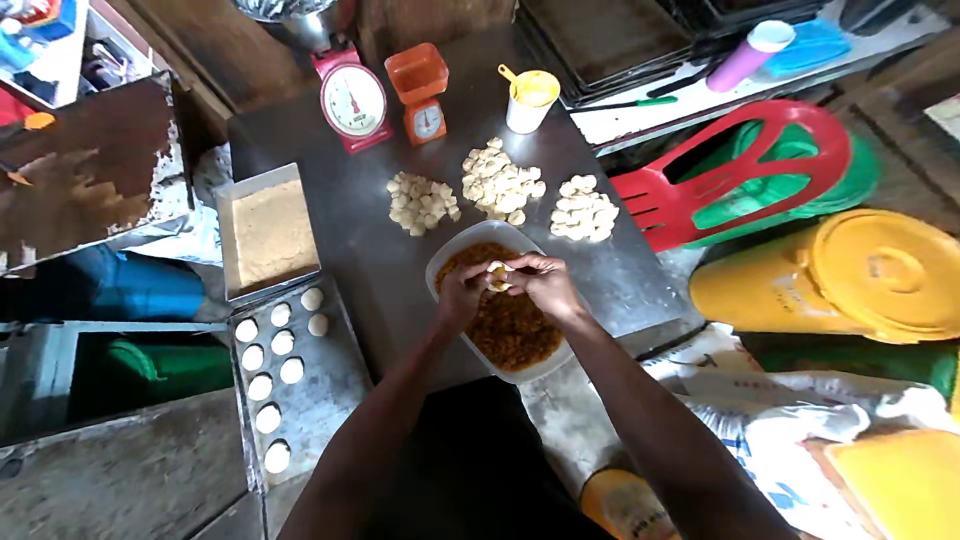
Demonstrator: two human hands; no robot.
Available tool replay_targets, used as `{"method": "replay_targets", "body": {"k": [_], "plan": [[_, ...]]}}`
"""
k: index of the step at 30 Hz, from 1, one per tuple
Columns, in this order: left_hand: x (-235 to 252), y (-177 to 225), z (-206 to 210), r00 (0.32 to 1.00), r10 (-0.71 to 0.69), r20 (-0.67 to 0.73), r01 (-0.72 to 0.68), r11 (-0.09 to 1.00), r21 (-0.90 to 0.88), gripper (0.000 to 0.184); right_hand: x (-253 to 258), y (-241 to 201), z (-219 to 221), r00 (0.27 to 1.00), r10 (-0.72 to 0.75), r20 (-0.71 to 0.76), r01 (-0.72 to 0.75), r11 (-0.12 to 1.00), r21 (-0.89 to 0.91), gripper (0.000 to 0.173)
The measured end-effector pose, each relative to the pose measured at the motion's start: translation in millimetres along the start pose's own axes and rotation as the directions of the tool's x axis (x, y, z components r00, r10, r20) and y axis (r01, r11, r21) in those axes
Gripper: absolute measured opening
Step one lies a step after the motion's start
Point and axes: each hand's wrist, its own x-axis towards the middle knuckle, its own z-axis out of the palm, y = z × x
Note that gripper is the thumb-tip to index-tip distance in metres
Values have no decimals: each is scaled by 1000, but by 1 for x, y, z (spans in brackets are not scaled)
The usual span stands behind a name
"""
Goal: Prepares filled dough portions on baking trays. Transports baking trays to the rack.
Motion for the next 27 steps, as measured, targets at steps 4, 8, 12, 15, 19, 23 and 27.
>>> {"method": "replay_targets", "body": {"k": [4, 8, 12, 15, 19, 23, 27], "plan": [[-1, -8, 3, 988, -61, -143, 71, 995, 69, 21, -3, 6, 3, 994, -22, 105, 36, 991, -132, 23], [-3, -7, 4, 974, -141, -179, 135, 990, -43, 21, 2, 16, -9, 934, -137, 329, 249, 911, -327, 35], [2, -9, 7, 961, -229, -153, 196, 960, -201, 22, 11, 22, -9, 946, -63, 318, 176, 924, -340, 33], [1, -9, 8, 951, -291, -104, 254, 927, -275, 26, 15, 33, -1, 972, -132, 195, 189, 931, -313, 20], [-13, -13, -1, 983, -170, -68, 156, 972, -174, 27, 6, 28, 15, 980, -167, 106, 193, 927, -323, 14], [-31, -8, -19, 954, -108, -280, 117, 993, 16, 21, -14, 13, 37, 973, -128, 195, 176, 951, -254, 29], [-58, -1, -42, 943, -167, -288, 153, 986, -70, 23, -30, 15, 81, 930, -357, 86, 367, 896, -250, 15]]}}
